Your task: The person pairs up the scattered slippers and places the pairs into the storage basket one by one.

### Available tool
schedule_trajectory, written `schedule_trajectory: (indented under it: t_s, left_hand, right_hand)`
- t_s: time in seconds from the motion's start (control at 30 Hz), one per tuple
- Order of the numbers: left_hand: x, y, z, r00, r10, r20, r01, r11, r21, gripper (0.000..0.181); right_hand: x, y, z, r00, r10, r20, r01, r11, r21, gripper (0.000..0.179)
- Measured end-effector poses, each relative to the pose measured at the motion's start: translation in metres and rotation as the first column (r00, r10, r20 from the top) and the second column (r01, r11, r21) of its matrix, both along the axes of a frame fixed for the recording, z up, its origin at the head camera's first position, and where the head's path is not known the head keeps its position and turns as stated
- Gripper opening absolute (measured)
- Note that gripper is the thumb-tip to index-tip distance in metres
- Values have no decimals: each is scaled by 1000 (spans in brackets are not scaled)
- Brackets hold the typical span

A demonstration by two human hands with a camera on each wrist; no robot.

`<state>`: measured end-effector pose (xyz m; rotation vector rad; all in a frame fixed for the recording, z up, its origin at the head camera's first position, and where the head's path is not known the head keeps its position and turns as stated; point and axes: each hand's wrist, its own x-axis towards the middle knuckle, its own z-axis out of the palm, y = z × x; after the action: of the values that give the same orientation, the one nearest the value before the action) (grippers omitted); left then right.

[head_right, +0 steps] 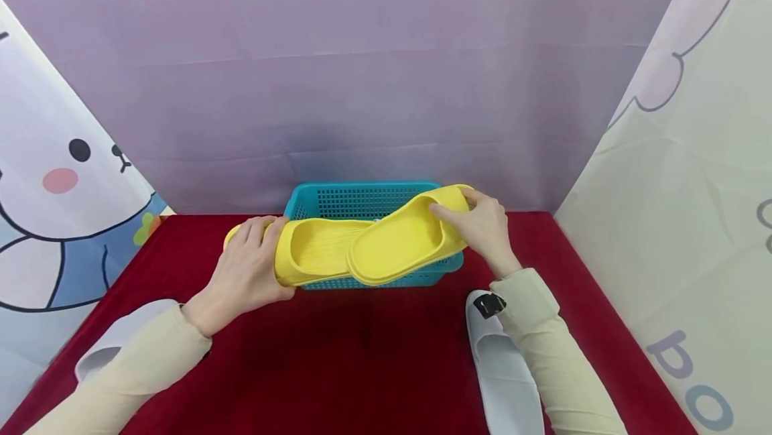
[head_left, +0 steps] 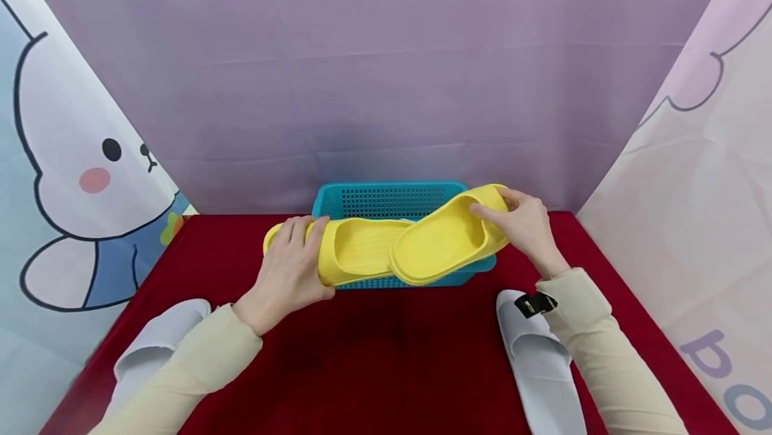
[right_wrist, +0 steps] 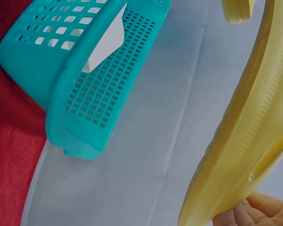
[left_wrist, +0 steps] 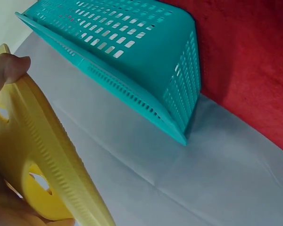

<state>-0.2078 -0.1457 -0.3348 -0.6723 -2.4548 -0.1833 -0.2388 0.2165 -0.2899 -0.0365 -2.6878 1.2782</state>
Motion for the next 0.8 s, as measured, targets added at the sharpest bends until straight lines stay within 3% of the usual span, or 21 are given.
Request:
schedule_trajectory:
  t_s: [0.23, 0.4, 0.8]
  left_hand:
    - [-4, 11, 1, 1000, 15, -4, -15, 1000, -25, 108]
    - [-7, 18, 3, 999, 14, -48, -15, 999, -35, 109]
    - [-12, 34, 3, 995, 21, -94, -23, 999, -25, 108]
  right_hand:
    - [-2, -6, -3, 998, -47, -46, 45, 998, -34, 82]
    - [-3, -12, -4, 994, -74, -76, 71, 996, -47, 80]
    - [-6, -26, -13, 970, -187, -153, 184, 982, -38, 74]
